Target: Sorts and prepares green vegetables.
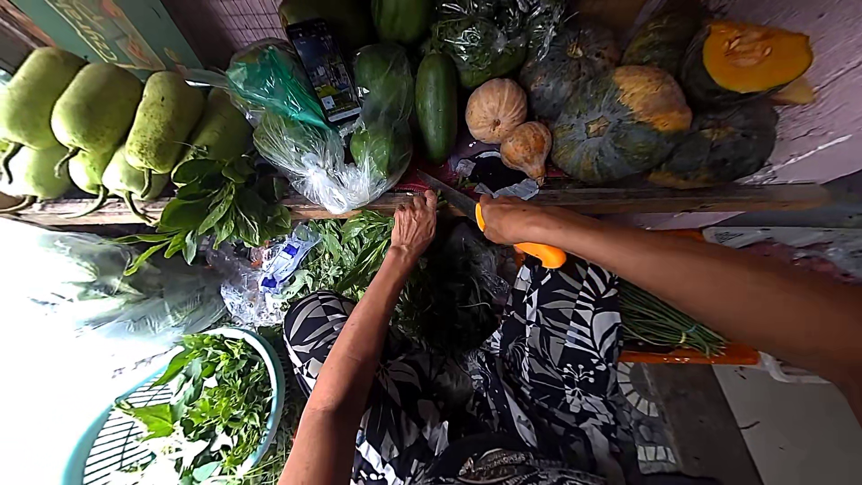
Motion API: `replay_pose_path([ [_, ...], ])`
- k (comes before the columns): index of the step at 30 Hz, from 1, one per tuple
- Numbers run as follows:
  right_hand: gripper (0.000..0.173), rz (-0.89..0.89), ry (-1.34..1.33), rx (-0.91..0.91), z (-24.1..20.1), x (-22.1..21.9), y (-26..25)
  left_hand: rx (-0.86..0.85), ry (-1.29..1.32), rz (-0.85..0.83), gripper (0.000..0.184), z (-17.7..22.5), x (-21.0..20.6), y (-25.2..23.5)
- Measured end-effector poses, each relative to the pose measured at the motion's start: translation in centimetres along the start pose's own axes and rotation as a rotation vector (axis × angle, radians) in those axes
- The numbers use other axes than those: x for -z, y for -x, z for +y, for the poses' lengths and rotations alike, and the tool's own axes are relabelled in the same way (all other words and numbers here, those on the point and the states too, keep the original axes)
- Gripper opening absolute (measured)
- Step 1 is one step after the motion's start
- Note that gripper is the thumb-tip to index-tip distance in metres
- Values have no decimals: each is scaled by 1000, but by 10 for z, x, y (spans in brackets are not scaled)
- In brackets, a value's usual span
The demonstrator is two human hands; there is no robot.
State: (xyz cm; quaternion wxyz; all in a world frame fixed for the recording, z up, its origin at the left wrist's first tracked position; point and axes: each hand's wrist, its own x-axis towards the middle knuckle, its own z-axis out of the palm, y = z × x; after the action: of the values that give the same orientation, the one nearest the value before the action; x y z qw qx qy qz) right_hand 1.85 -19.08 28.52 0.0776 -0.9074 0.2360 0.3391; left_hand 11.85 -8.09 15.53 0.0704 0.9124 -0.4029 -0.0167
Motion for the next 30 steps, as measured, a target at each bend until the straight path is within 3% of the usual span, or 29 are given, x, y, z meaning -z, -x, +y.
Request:
replay_pose_path([
  [6, 48, 57, -89, 29, 16, -22, 10, 48, 73, 39, 42, 3, -2, 10],
  [13, 52, 81, -181, 17, 4, -32, 1, 55, 48, 11, 44, 4, -5, 7],
  [25, 45, 120, -169, 42, 18, -46, 20, 97, 119, 30, 48, 4, 0, 17],
  [30, 48, 62, -92, 57, 3, -23, 22, 19, 68, 13, 47, 4, -4, 18],
])
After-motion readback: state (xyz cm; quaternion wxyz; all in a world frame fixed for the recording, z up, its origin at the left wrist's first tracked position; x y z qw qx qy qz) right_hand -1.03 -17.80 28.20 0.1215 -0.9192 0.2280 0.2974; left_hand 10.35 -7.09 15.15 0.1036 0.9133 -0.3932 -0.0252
